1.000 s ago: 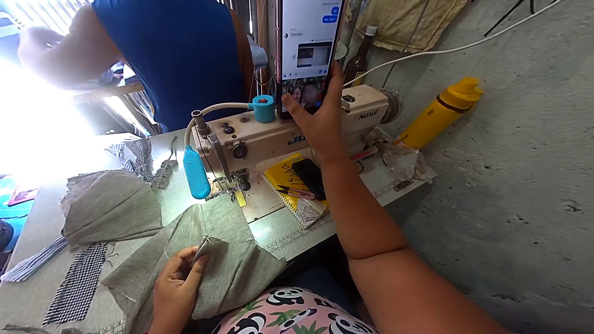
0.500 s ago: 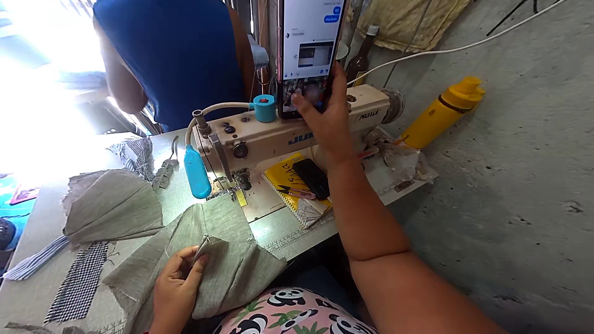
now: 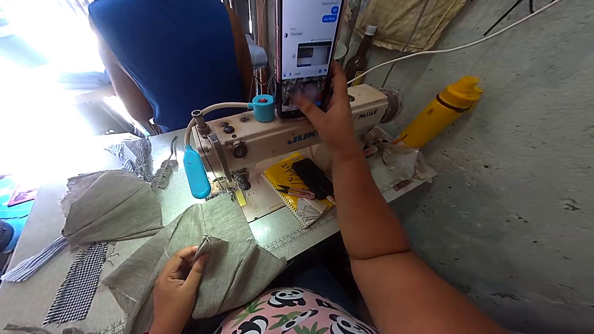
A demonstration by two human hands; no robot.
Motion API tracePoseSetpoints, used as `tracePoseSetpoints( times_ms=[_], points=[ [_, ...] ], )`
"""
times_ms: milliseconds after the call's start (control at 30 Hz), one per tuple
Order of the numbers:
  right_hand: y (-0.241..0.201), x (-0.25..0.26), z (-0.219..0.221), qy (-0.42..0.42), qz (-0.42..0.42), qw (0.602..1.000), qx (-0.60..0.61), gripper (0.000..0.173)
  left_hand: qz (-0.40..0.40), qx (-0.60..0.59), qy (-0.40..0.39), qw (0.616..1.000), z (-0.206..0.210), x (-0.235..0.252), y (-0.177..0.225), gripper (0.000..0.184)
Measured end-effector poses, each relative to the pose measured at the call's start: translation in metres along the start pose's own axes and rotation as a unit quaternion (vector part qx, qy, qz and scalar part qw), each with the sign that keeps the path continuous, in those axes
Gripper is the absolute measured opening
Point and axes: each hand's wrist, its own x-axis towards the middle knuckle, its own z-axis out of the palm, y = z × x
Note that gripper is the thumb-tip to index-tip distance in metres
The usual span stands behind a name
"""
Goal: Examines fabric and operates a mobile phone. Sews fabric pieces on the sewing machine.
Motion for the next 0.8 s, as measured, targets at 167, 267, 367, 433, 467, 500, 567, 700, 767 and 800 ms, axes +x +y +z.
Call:
tracePoseSetpoints(
  times_ms=[167, 267, 367, 433, 467, 500, 567, 700, 767, 800],
  points=[
    [-0.001, 0.002, -0.018, -0.065, 0.026, 0.997, 0.030, 0.089, -0.002, -0.001, 0.000, 1.000, 0.000, -0.001, 0.000, 0.021],
    [-0.003, 0.004, -0.023, -0.076, 0.034, 0.996, 0.043, 0.083, 0.000, 0.002, 0.000, 1.000, 0.000, 0.000, 0.000, 0.021],
    [-0.007, 0.006, -0.027, -0.081, 0.039, 0.994, 0.059, 0.073, 0.000, 0.002, 0.001, 1.000, 0.000, 0.000, 0.001, 0.021],
    [-0.007, 0.006, -0.027, -0.077, 0.037, 0.995, 0.061, 0.071, -0.001, 0.002, 0.001, 1.000, 0.000, -0.001, 0.001, 0.022],
    [-0.006, 0.006, -0.028, -0.080, 0.036, 0.994, 0.062, 0.072, 0.000, 0.001, 0.001, 1.000, 0.000, 0.000, 0.001, 0.021],
    [-0.006, 0.006, -0.028, -0.086, 0.037, 0.994, 0.064, 0.074, 0.001, -0.001, 0.001, 1.000, 0.000, 0.000, 0.001, 0.021],
    [-0.007, 0.007, -0.029, -0.096, 0.042, 0.992, 0.067, 0.078, -0.001, -0.003, 0.003, 1.000, 0.000, -0.001, 0.001, 0.021],
    [-0.008, 0.007, -0.024, -0.073, 0.048, 0.995, 0.055, 0.074, 0.004, -0.001, 0.003, 1.000, 0.001, 0.000, -0.001, 0.020],
    [-0.008, 0.008, -0.016, -0.031, 0.046, 0.998, 0.034, 0.066, 0.004, -0.001, 0.002, 1.000, 0.000, 0.000, 0.000, 0.021],
    [-0.007, 0.008, -0.011, -0.008, 0.042, 0.999, 0.022, 0.064, 0.003, -0.001, 0.001, 1.000, 0.000, 0.000, 0.000, 0.021]
  ],
)
